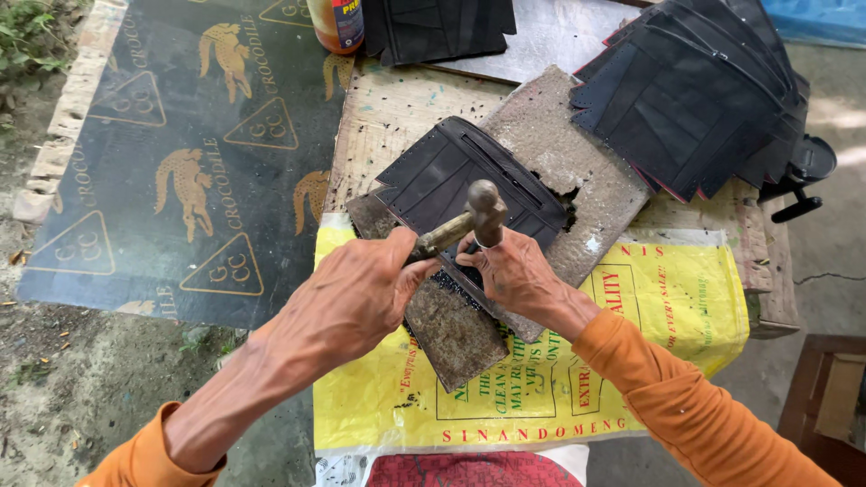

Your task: The person uses a hammer and a small metal tool to drive fasteners into black leather wallet pieces placed on a wooden block. They repeatedly position the tool, strike it with the hammer, and adjust the wallet pieces while working on a cluttered workbench.

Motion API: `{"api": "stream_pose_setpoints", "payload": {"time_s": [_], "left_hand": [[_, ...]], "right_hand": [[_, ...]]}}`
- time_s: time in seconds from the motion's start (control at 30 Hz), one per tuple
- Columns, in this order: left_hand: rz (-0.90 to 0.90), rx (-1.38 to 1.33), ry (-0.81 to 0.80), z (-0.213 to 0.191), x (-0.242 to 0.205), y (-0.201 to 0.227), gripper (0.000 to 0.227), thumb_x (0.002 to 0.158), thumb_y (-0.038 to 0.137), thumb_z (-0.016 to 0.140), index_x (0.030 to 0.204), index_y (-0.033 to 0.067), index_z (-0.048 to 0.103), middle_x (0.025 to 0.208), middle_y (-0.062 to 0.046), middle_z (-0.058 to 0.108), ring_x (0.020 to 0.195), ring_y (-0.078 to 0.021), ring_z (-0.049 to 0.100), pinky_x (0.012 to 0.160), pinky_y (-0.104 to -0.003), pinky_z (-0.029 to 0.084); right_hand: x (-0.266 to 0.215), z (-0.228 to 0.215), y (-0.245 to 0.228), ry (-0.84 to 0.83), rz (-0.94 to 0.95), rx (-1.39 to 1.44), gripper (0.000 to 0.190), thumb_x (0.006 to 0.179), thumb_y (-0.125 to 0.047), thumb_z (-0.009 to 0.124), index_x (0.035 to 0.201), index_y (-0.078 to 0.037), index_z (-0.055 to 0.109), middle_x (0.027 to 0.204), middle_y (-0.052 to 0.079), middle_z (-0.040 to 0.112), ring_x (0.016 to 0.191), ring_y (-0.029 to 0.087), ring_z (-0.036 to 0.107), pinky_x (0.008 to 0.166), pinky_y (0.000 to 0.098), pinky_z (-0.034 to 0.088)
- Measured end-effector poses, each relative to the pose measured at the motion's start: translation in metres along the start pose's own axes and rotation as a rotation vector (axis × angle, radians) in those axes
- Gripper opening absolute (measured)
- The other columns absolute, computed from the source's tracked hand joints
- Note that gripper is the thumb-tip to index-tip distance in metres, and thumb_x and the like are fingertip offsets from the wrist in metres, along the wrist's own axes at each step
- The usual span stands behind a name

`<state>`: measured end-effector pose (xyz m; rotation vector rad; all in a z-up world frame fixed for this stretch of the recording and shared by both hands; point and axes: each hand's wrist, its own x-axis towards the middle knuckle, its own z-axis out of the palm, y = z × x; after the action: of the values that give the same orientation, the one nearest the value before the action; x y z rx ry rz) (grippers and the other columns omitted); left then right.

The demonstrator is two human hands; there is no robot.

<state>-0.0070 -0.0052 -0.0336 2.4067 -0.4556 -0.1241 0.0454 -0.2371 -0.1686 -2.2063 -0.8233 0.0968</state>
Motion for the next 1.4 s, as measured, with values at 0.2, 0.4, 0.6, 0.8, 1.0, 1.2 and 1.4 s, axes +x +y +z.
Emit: {"api": "stream_pose_setpoints", "payload": {"time_s": [0.2,0.4,0.6,0.8,1.0,1.2,1.4], "left_hand": [[0.070,-0.177,0.218,-0.022,-0.007,0.019,0.020,0.104,0.024,0.057,0.103,0.0042,0.054,0.062,-0.014,0.060,0.052,-0.0287,0.059,0.048,-0.042,0.047],[-0.187,-0.089,-0.096,-0.004,-0.002,0.017,0.026,0.105,0.030,0.051,0.100,0.0050,0.051,0.059,-0.008,0.055,0.047,-0.0248,0.054,0.047,-0.042,0.043],[-0.331,0.055,-0.148,0.011,-0.037,-0.044,0.023,0.103,0.032,0.052,0.102,0.0098,0.057,0.063,-0.009,0.061,0.050,-0.0234,0.054,0.048,-0.041,0.046],[-0.258,0.287,0.400,0.034,-0.075,-0.110,0.024,0.096,0.026,0.066,0.107,0.0052,0.067,0.081,-0.008,0.063,0.059,-0.0223,0.056,0.051,-0.040,0.049],[-0.288,0.547,0.505,0.036,-0.086,-0.148,0.034,0.085,0.023,0.078,0.113,0.0047,0.070,0.091,-0.017,0.061,0.080,-0.0329,0.061,0.066,-0.042,0.051],[-0.279,0.094,0.462,0.057,-0.063,-0.119,0.031,0.095,0.011,0.067,0.124,0.0011,0.066,0.108,-0.013,0.068,0.097,-0.0230,0.066,0.087,-0.037,0.055],[-0.411,-0.840,0.214,0.117,0.010,-0.087,0.043,0.097,0.004,0.054,0.139,-0.0045,0.050,0.126,-0.017,0.067,0.112,-0.0238,0.067,0.098,-0.034,0.055]], "right_hand": [[0.002,-0.001,-0.001,-0.058,0.049,-0.174,0.012,0.092,-0.010,0.070,0.097,-0.010,0.059,0.080,0.011,0.059,0.072,0.028,0.062,0.064,0.0410,0.051],[0.001,-0.001,-0.001,-0.047,-0.005,-0.155,0.014,0.091,-0.012,0.071,0.100,-0.012,0.060,0.082,0.009,0.060,0.073,0.027,0.063,0.065,0.0414,0.051],[0.001,0.003,0.008,-0.101,-0.021,-0.278,0.017,0.096,-0.021,0.069,0.096,-0.008,0.058,0.077,0.008,0.062,0.074,0.025,0.063,0.067,0.0418,0.055],[-0.013,0.014,0.038,0.297,0.468,0.782,0.029,0.107,-0.031,0.047,0.093,-0.005,0.050,0.095,0.018,0.067,0.097,0.027,0.072,0.084,0.0445,0.068],[-0.036,-0.003,-0.094,0.163,-0.133,0.227,0.023,0.114,-0.017,0.036,0.097,-0.006,0.047,0.129,0.023,0.065,0.122,0.033,0.069,0.112,0.0417,0.056],[-0.036,-0.022,-0.055,0.144,0.191,0.876,0.048,0.111,-0.033,0.030,0.104,-0.001,0.065,0.119,0.020,0.073,0.094,0.024,0.067,0.080,0.0367,0.057],[-0.042,-0.043,0.065,0.382,0.331,-0.068,0.037,0.109,-0.026,0.051,0.121,0.004,0.068,0.099,0.016,0.072,0.090,0.025,0.068,0.082,0.0353,0.052]]}}
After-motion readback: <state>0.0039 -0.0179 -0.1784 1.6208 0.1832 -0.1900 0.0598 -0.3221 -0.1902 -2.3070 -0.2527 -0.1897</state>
